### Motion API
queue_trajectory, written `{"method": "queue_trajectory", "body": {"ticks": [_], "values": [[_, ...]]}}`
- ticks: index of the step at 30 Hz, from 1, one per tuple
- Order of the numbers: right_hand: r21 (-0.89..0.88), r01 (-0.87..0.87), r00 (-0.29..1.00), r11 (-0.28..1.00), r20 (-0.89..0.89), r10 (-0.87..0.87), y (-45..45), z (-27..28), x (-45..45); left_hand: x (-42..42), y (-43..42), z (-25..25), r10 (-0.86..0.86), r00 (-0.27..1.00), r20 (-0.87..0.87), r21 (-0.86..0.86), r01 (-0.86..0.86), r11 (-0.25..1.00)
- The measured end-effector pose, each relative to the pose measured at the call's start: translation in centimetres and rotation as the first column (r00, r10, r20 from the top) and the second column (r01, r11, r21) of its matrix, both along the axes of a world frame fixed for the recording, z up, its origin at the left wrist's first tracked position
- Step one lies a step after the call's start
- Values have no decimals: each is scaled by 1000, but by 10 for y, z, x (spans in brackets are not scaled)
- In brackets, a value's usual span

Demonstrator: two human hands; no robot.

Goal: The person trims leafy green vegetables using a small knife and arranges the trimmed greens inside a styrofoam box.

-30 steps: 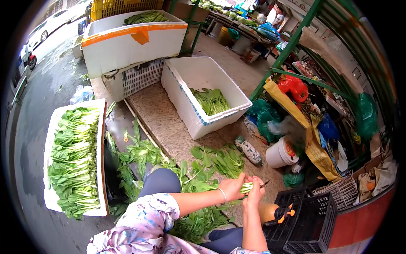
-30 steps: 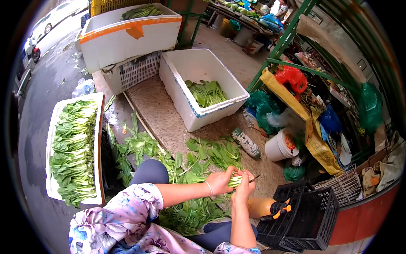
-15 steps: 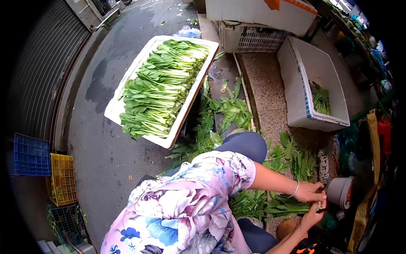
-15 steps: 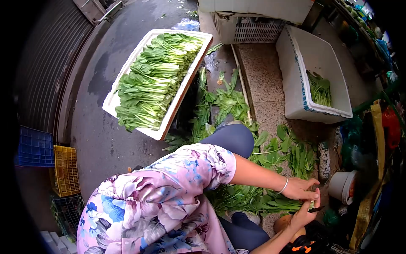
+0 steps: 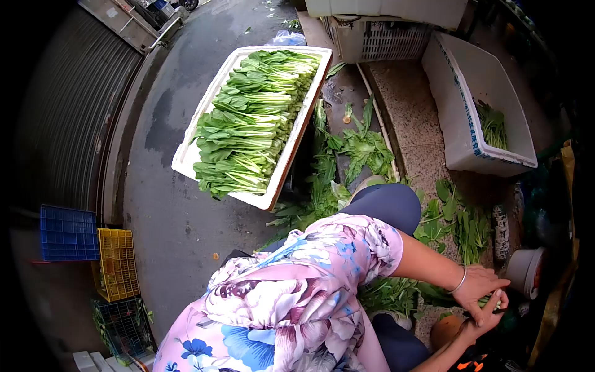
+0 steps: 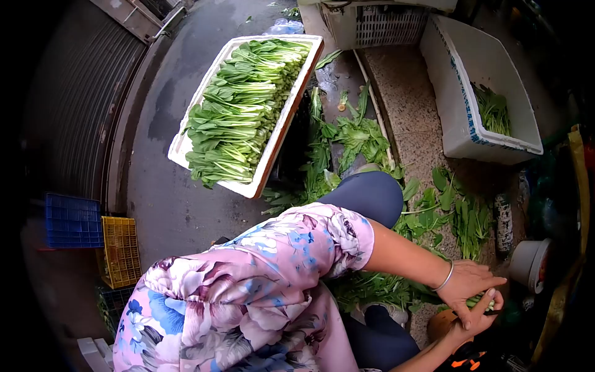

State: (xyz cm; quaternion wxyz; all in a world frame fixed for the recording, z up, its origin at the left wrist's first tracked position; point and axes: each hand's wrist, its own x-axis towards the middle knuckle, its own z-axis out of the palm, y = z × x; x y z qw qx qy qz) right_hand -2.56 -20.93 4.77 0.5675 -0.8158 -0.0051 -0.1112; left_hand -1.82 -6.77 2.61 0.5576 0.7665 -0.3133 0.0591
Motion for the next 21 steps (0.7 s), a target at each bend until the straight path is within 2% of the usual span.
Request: {"method": "queue_trajectory", "body": {"ticks": [1, 2, 3, 5, 6, 9, 10, 12, 13, 15, 16, 17, 19, 21], "values": [[-35, 59, 998, 998, 29, -58, 1, 5, -2, -1, 9, 9, 16, 994, 112, 117, -29, 993], [-119, 81, 993, 990, 93, -70, -2, 10, -4, -9, 18, 18, 15, 990, 142, 146, -36, 989], [70, 56, 997, 996, 52, -60, -9, 9, -4, -9, 14, 14, 5, 989, 146, 148, -27, 989], [293, -30, 998, 956, 57, 13, -10, 15, -10, -7, -2, -10, -247, 952, -179, 100, 267, 959], [293, -23, 998, 956, 63, 5, -13, 14, -12, -13, -6, -14, -211, 974, -79, 36, 214, 976], [338, -35, 999, 941, 46, 21, -16, 9, -18, -10, -4, -17, -261, 951, -163, 22, 268, 963], [358, -90, 995, 929, 67, 70, -11, 12, -21, -12, 3, -15, -222, 962, -157, 51, 233, 971], [354, -170, 984, 920, 117, 137, 0, 24, -25, -13, 28, 3, -76, 997, -28, 334, 81, 939], [357, -167, 984, 919, 113, 136, -6, 26, -25, -16, 47, 16, -18, 998, 62, 408, -9, 913], [350, -186, 982, 918, 35, 185, -17, 29, -19, -13, 90, 31, 77, 943, 322, 582, -262, 770], [385, -105, 994, 917, 11, 109, -11, 30, -22, -19, 117, 45, 111, 914, 391, 674, -366, 641], [398, -114, 993, 910, 14, 118, -18, 26, -22, -24, 148, 55, 120, 899, 421, 728, -414, 546], [325, -57, 991, 944, -93, 92, -30, 24, -18, -45, 214, 68, 175, 883, 435, 822, -469, 323], [349, -34, 996, 937, -61, 59, -33, 21, -17, -84, 283, 71, 284, 857, 429, 878, -469, 90]]}}
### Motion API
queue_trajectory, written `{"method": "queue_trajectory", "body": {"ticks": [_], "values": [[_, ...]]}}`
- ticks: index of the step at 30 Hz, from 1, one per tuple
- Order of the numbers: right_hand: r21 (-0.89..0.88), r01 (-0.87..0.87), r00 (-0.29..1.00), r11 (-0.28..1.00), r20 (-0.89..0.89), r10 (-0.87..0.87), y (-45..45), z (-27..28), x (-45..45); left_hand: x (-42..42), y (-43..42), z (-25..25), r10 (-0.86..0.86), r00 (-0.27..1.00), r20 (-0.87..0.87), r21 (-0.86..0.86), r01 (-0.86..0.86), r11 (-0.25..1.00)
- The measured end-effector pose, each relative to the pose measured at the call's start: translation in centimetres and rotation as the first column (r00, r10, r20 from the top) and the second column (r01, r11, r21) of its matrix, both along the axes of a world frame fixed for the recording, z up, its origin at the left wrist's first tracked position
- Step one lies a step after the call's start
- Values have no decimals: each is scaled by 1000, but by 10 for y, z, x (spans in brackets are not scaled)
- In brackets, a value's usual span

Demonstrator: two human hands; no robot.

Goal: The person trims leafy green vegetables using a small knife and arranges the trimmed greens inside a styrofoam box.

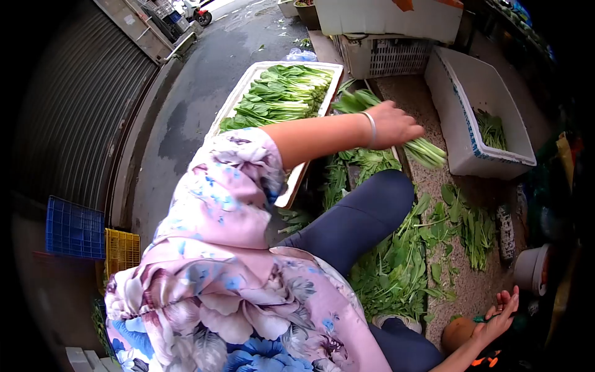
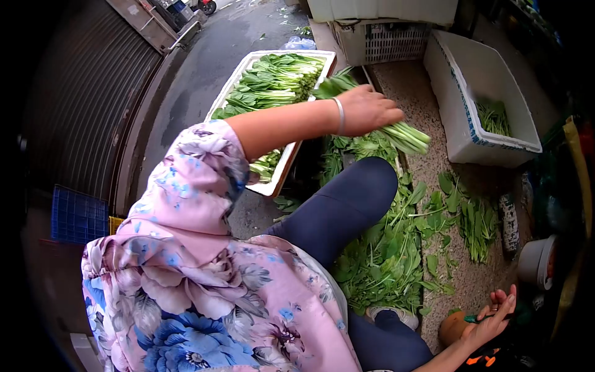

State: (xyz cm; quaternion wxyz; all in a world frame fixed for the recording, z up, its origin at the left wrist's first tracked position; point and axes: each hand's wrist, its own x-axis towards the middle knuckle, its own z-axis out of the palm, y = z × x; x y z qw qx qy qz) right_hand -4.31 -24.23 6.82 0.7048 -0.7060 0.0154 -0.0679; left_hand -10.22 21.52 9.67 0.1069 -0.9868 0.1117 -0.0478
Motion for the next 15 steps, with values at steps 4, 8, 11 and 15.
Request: {"method": "queue_trajectory", "body": {"ticks": [4, 8, 11, 15], "values": [[-60, 32, 997, 998, -63, -36, -12, -11, -1, -102, 117, -13, 459, 881, -111, 241, -424, 873], [-80, -4, 992, 997, -123, -6, -18, -31, -2, -172, 180, -47, 634, 773, -13, 232, -614, 754], [-97, -17, 983, 995, -185, -2, -18, -47, 2, -190, 208, -72, 644, 760, -87, 355, -580, 733], [-157, 5, 980, 988, -195, -36, -15, -59, -10, -177, 212, -65, 724, 621, -299, 309, -655, 689]]}}
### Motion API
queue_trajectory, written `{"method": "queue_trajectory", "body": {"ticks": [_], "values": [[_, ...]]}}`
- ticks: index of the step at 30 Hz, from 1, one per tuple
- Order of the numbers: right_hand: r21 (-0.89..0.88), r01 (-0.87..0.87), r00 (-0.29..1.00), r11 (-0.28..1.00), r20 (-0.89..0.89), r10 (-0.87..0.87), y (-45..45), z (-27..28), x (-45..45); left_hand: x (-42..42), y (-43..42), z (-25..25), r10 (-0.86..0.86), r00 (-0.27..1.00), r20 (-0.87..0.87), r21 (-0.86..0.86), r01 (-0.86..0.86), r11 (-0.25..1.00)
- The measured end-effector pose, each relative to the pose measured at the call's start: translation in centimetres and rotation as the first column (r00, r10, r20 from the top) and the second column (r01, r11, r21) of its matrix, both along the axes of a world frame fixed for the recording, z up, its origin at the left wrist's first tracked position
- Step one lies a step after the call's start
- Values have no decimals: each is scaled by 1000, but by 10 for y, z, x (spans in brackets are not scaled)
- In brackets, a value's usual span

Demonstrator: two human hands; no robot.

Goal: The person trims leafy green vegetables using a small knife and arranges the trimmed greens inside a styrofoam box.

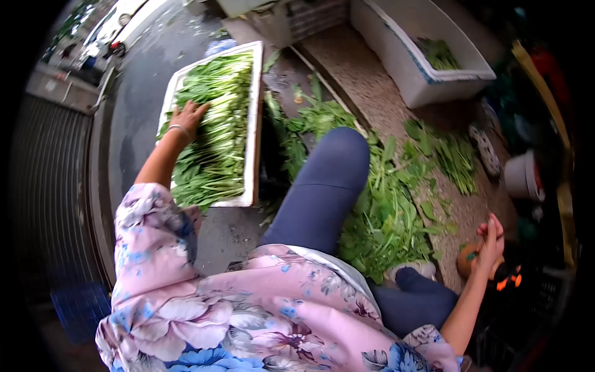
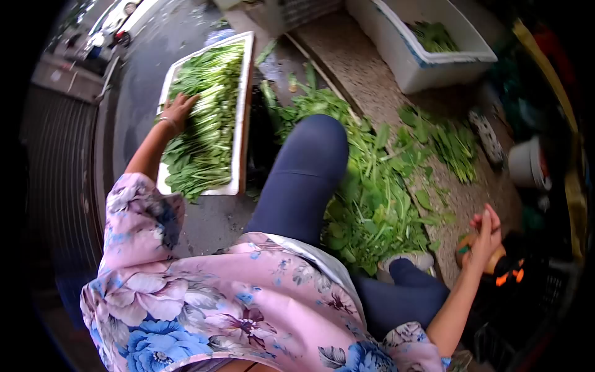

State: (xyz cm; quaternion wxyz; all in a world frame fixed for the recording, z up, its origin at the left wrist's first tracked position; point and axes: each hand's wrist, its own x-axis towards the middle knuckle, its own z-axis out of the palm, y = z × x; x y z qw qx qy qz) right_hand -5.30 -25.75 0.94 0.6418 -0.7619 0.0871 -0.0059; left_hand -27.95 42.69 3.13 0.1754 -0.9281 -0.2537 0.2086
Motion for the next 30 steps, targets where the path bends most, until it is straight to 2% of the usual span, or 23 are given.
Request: {"method": "queue_trajectory", "body": {"ticks": [1, 2, 3, 4, 5, 6, 8, 10, 12, 13, 15, 17, 18, 19, 21, 22, 23, 24, 25, 26, 27, 28, 30], "values": [[32, -1, 999, 1000, 42, 0, 9, 4, -5, 8, 6, 2, 30, 995, -96, 40, -27, 999], [-1, -6, 1000, 1000, 3, 6, 10, 8, -9, 27, -19, 32, 97, 965, -245, 15, -97, 995], [6, -21, 999, 1000, 25, 21, 9, 2, -9, 31, 13, 16, 91, 954, -284, 48, -80, 996], [33, -59, 998, 998, 38, 58, 7, -3, -9, 49, 3, 27, 136, 931, -339, 104, -106, 989], [-22, -36, 999, 999, -38, 36, 14, 7, -12, 67, -7, 32, 91, 932, -351, 116, -54, 992], [-62, -61, 996, 996, -63, 57, 18, 12, -14, 85, -31, 42, 4, 948, -318, 120, 36, 992], [-142, -151, 985, 978, -110, 136, 12, 5, -12, 123, -131, 77, -217, 975, -52, 21, 219, 976], [-195, -191, 978, 962, -121, 170, 4, -14, -10, 150, -197, 83, -476, 826, 301, -64, 516, 854], [-528, -251, 968, 811, -147, 204, 2, -22, -15, 177, -264, 89, -641, 648, 412, -82, 726, 682], [-538, -245, 969, 806, -151, 194, 4, -17, -18, 188, -295, 90, -675, 611, 413, -119, 771, 625], [-641, -325, 944, 695, -260, 202, 10, -4, -23, 211, -338, 77, -711, 516, 478, -226, 854, 468], [-658, -359, 931, 662, -305, 201, 3, -16, -22, 233, -375, 65, -699, 520, 491, -400, 847, 350], [-596, -391, 913, 702, -346, 215, -6, -35, -20, 244, -387, 48, -688, 512, 514, -422, 849, 317], [-529, -417, 894, 739, -383, 231, -11, -43, -17, 254, -398, 35, -676, 561, 477, -495, 807, 320], [-534, -451, 873, 715, -430, 230, -23, -54, -6, 273, -412, -7, -636, 602, 482, -556, 772, 309], [-470, -481, 834, 740, -507, 219, -34, -65, 4, 278, -420, -20, -809, 571, 141, -538, 730, 422], [-398, -506, 783, 765, -583, 215, -44, -79, 13, 280, -426, -30, -851, 470, -232, -480, 706, 521], [-500, -534, 790, 682, -582, 191, -58, -99, 32, 284, -428, -31, -849, 474, -233, -488, 698, 524], [-497, -541, 786, 678, -586, 198, -58, -108, 53, 287, -430, -29, -850, 510, -135, -630, 617, 471], [-480, -435, 836, 762, -530, 143, -57, -117, 73, 288, -430, -28, -833, 552, -43, -752, 531, 391], [-452, -320, 877, 833, -474, 79, -57, -127, 94, 286, -430, -30, -836, 541, 94, -724, 614, 315], [-448, -326, 874, 832, -479, 84, -58, -144, 116, 284, -432, -33, -845, 503, 182, -664, 697, 272], [-646, -321, 904, 692, -428, 20, -49, -172, 152, 284, -432, -36, -846, 469, 254, -600, 762, 243]]}}
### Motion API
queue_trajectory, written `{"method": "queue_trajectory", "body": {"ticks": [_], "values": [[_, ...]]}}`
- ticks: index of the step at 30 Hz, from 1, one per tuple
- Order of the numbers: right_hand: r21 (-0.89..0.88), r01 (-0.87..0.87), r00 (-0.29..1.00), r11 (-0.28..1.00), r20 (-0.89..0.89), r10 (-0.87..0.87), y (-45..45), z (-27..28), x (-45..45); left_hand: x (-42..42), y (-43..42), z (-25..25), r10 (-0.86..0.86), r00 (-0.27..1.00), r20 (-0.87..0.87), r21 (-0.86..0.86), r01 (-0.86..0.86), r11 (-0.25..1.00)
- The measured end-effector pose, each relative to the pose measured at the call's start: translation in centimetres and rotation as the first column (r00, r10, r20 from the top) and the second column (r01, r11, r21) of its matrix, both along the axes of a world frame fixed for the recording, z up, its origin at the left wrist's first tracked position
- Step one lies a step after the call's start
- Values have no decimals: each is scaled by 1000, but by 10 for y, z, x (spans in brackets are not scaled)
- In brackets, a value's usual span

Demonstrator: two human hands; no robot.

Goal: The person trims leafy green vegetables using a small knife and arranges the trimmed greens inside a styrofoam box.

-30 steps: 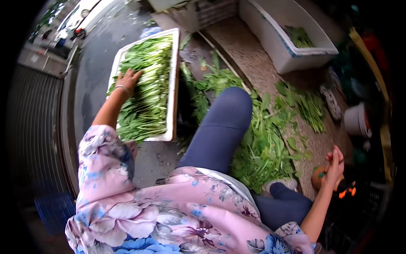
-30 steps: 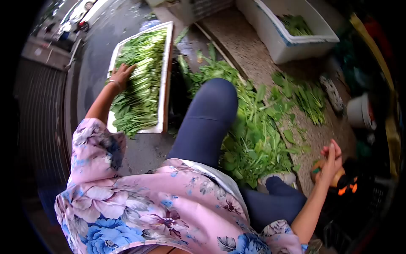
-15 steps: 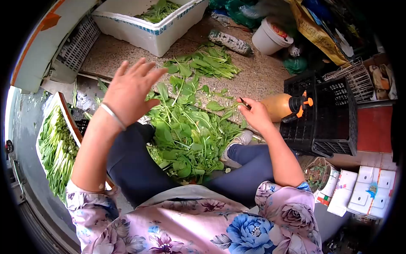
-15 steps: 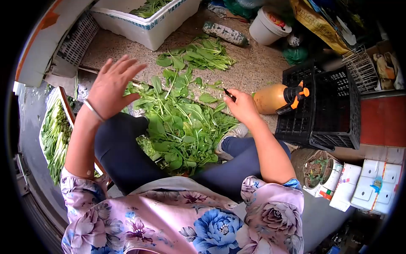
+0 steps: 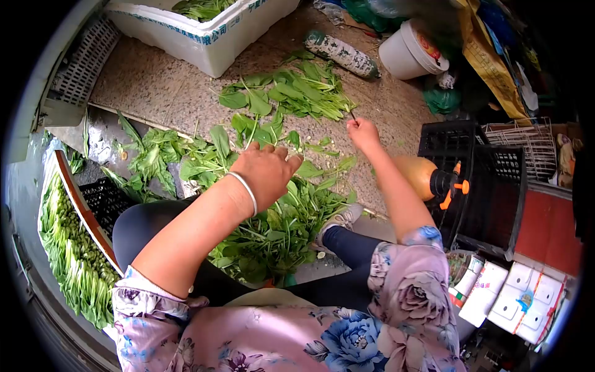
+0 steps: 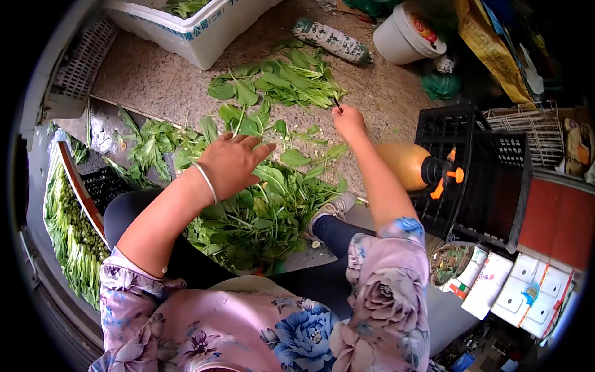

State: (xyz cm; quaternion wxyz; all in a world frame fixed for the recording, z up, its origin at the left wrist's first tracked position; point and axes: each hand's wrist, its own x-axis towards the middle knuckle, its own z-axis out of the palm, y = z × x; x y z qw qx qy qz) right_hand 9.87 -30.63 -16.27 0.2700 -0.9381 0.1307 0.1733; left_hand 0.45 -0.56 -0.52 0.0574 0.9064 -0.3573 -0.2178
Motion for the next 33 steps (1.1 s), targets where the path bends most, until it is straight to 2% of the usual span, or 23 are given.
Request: {"method": "queue_trajectory", "body": {"ticks": [1, 3, 5, 7, 9, 12, 14, 15, 18, 19, 20, 21, 22, 23, 25, 26, 28, 29, 30, 31, 32, 33], "values": [[6, -13, 1000, 1000, -10, 13, 9, -7, 8, 1, 0, 0, 4, 998, -67, 56, 0, 998], [-162, 94, 995, 982, -23, -99, 29, -21, 20, 4, 2, 0, 21, 989, -146, 121, -3, 993], [-169, 69, 992, 983, -88, -85, 43, -28, 22, 6, 4, 1, 37, 967, -254, 271, 35, 962], [-331, 145, 989, 932, 44, -138, 57, -34, 16, 5, 7, -4, 50, 965, -257, 255, 18, 967], [-333, 140, 990, 932, 16, -143, 53, -42, 16, 3, 9, -6, 56, 988, -145, 109, -41, 993], [-348, 43, 999, 936, -1, -46, 50, -39, 13, 3, 6, -3, 43, 986, -163, 121, -23, 992], [-182, 106, 990, 978, -72, -121, 51, -25, 12, 3, 4, 0, 27, 983, -184, 154, 1, 988], [-185, 107, 990, 977, -69, -121, 47, -25, 12, 3, 3, 1, 12, 978, -209, 187, 28, 982], [-114, -82, 997, 990, -13, 81, 31, -31, 26, 1, 1, 6, -9, 973, -232, 189, 54, 980], [-114, -82, 997, 990, -9, 81, 29, -23, 26, -1, 1, 7, -9, 974, -228, 190, 53, 980], [102, 89, 993, 991, -90, -80, 26, -13, 29, -2, 1, 8, -20, 979, -204, 182, 58, 982], [295, 269, 956, 917, -200, -216, 27, 4, 31, -3, 1, 8, -32, 984, -178, 172, 63, 983], [529, 386, 919, 756, -287, -269, 21, 17, 31, -4, 1, 9, -33, 984, -173, 182, 65, 981], [529, 380, 923, 759, -274, -272, 18, 27, 29, -4, 1, 9, -35, 986, -161, 177, 64, 982], [622, 453, 891, 638, -346, -295, 8, 46, 25, -4, -2, 12, -34, 986, -166, 173, 63, 983], [584, 414, 908, 698, -321, -270, 6, 55, 21, -4, -5, 13, -41, 989, -144, 168, 65, 984], [753, 333, 942, 568, -289, -169, 0, 82, 14, -4, -6, 18, -54, 986, -159, 165, 80, 983], [745, 273, 961, 608, -237, -142, -11, 84, 14, -7, -7, 17, -71, 992, -105, 193, 90, 977], [707, 323, 947, 629, -235, -221, -7, 97, 9, -4, -11, 19, -50, 983, -174, 226, 89, 970], [517, 237, 971, 823, -141, -191, -7, 103, 6, -3, -12, 14, -70, 987, -143, 235, 102, 967], [554, 211, 975, 805, -177, -133, -8, 117, 1, -3, -11, 22, -47, 994, -98, 216, 67, 974], [645, 257, 964, 720, -226, -142, -6, 127, -6, -2, -12, 25, -29, 997, -69, 194, 42, 980]]}}
